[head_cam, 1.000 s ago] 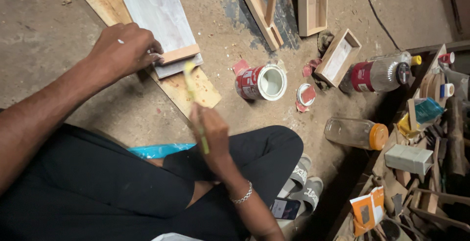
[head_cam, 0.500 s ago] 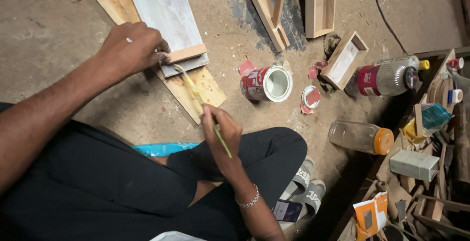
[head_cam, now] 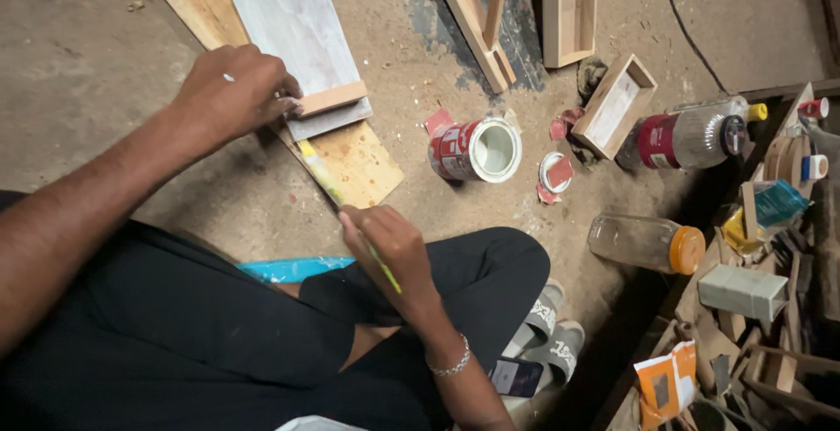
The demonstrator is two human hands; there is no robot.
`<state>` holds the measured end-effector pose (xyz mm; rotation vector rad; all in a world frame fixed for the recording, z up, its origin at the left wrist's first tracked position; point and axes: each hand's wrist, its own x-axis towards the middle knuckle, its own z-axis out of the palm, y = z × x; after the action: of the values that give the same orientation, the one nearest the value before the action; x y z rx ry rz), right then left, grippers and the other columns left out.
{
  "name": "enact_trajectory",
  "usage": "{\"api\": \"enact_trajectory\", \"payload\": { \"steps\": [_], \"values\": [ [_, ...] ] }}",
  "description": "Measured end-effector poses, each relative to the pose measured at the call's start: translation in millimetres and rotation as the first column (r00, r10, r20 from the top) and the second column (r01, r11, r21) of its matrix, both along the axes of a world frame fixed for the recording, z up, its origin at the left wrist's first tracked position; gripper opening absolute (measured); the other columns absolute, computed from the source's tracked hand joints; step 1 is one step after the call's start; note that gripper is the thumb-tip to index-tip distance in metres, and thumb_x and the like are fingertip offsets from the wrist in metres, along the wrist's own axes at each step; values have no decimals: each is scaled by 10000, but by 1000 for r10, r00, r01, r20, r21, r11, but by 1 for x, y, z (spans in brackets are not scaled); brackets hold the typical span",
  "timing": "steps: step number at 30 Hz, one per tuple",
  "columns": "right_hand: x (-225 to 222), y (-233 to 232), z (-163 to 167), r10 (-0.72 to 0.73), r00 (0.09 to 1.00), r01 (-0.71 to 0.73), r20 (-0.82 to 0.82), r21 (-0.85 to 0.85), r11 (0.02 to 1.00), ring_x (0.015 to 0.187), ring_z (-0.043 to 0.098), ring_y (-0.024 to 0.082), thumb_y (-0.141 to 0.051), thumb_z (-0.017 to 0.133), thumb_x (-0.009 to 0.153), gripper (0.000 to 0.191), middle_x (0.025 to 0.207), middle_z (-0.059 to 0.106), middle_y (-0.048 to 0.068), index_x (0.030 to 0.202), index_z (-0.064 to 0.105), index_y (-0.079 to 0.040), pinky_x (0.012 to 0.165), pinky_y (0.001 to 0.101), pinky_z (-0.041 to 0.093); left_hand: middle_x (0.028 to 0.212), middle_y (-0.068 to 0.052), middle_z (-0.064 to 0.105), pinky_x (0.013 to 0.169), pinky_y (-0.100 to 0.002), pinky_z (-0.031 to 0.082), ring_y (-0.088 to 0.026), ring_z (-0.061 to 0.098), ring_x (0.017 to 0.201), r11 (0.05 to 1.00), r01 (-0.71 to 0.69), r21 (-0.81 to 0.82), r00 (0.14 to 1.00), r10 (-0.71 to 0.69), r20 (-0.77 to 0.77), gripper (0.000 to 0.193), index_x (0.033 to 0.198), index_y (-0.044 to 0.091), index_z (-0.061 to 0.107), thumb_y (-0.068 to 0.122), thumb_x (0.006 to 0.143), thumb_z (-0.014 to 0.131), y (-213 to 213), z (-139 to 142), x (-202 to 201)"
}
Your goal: The person sits on the workshop floor and paints small wooden boxes and box parts white using a paintbrush. They dip the brush into an open paint can, apply paint to the sides, edges and inner surfaces of the boxes, turn the boxes over to reach other faces, and set finished pieces aside.
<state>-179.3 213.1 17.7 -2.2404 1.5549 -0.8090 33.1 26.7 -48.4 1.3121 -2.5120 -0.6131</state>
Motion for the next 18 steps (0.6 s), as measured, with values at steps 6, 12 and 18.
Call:
{"api": "enact_trajectory", "payload": {
  "steps": [6, 12, 18],
  "values": [
    [-10, -9, -1, -143, 989, 145, 28, -87, 986, 823, 682, 310, 17, 713, 946, 142, 919, 690, 163, 1086, 686, 27, 733, 377, 539, 885, -136, 761, 748, -469, 565, -334, 728, 879, 1000, -1, -4, 1000, 1, -14, 200, 1016, 157, 830, 236, 842, 770, 0, -2, 0],
    [-19, -12, -2, -224, 973, 226, 46, -54, 973, 824, 699, 299, 4, 699, 958, 123, 911, 705, 163, 1080, 705, 25, 746, 377, 546, 880, -130, 754, 771, -460, 563, -335, 720, 902, 994, 19, -111, 998, -25, -55, 179, 979, 152, 825, 253, 840, 773, 0, -4, 2],
    [-25, -15, -2, -186, 980, 185, 67, 25, 982, 815, 704, 299, -3, 713, 938, 141, 905, 705, 165, 1075, 713, 30, 734, 375, 549, 846, -135, 753, 761, -460, 564, -337, 719, 876, 999, -3, -52, 1000, 3, 6, 185, 984, 183, 832, 257, 822, 782, 1, -5, 0]
  ]
}}
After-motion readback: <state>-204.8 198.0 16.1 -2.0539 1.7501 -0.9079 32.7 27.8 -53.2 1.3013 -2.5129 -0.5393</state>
